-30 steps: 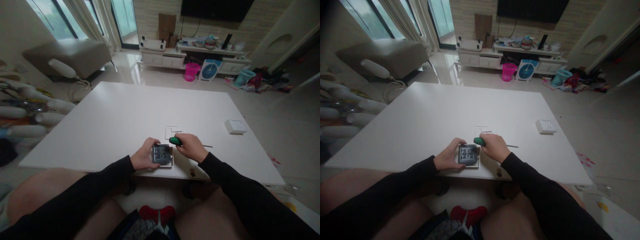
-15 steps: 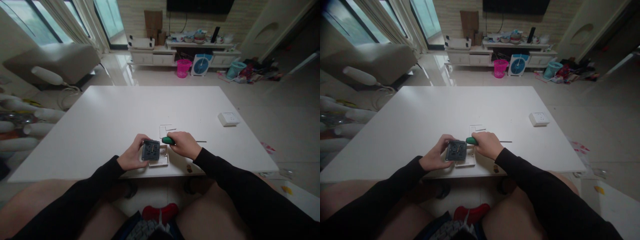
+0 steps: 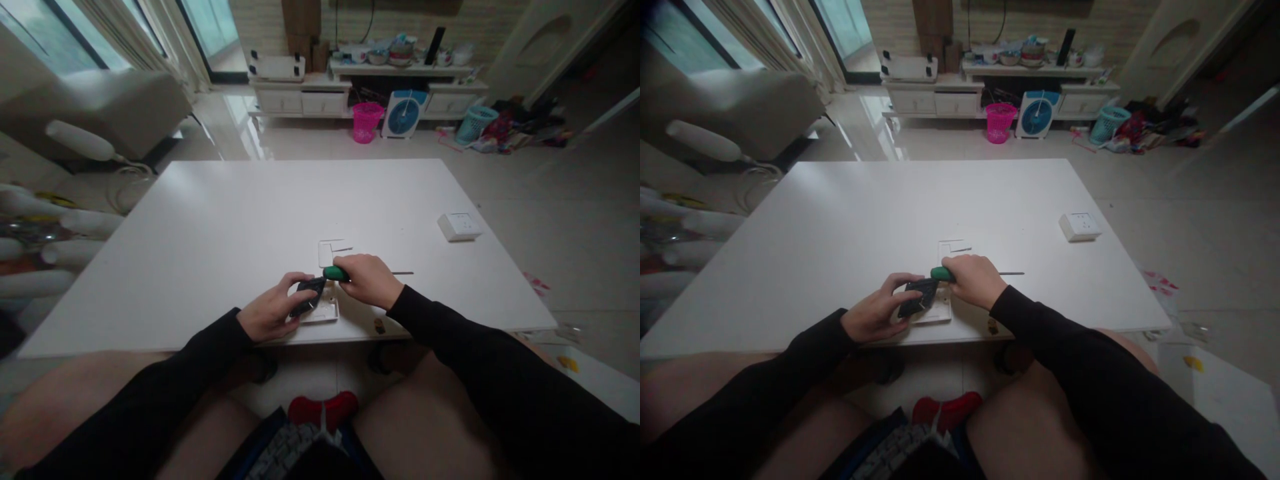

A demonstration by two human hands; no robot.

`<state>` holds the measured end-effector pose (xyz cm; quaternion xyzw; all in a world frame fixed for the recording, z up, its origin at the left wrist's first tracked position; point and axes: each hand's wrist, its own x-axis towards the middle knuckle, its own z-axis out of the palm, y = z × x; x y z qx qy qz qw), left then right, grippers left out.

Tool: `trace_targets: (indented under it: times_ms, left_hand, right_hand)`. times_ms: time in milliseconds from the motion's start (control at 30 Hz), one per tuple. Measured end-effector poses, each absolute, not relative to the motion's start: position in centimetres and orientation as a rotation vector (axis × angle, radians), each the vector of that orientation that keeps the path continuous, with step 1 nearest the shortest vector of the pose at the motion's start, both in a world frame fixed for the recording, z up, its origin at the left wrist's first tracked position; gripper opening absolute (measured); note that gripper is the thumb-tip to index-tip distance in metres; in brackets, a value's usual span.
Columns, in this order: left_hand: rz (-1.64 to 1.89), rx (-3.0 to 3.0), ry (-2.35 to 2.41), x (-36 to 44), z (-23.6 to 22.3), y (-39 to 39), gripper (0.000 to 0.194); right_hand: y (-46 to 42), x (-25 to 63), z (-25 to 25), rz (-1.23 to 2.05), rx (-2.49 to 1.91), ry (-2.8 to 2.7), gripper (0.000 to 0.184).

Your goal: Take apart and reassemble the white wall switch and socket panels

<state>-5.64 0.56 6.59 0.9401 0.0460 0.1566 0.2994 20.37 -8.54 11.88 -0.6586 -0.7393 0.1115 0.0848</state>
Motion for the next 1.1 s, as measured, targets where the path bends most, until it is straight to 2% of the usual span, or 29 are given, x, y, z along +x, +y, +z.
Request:
trace_targets:
  times_ms: [300, 567, 633, 767, 900, 1100]
  left_hand:
    - [0.470, 2.517, 0.116, -5.7, 6.0, 0.8, 0.082]
    - [0.442, 2.639, -0.008, -5.8, 7.0, 1.6, 0.052]
    - [0.416, 2.668, -0.034, -5.9, 7.3, 1.9, 0.050]
    - [0.488, 2.762, -0.097, -6.2, 7.4, 2.5, 0.055]
    - [0.734, 2.832, -0.106, -6.2, 6.7, 2.9, 0.054]
    - [0.898, 2.239, 0.400, -5.3, 5.6, 2.0, 0.075]
  right_hand:
    - [-8.5, 20.3, 11.9, 0.339, -1.976, -2.220, 0.005]
    - [-8.5, 20.3, 11.8, 0.355, -1.970, -2.219, 0.003]
    - [-8.5, 20.3, 11.8, 0.352, -1.973, -2.214, 0.003]
    - [-8.6, 20.4, 11.8, 0.332, -1.971, -2.221, 0.003]
    - [-8.6, 20.5, 11.9, 0.323, -1.969, -2.226, 0.005]
    - [-8.6, 20.6, 12.1, 0.287, -2.035, -2.152, 0.008]
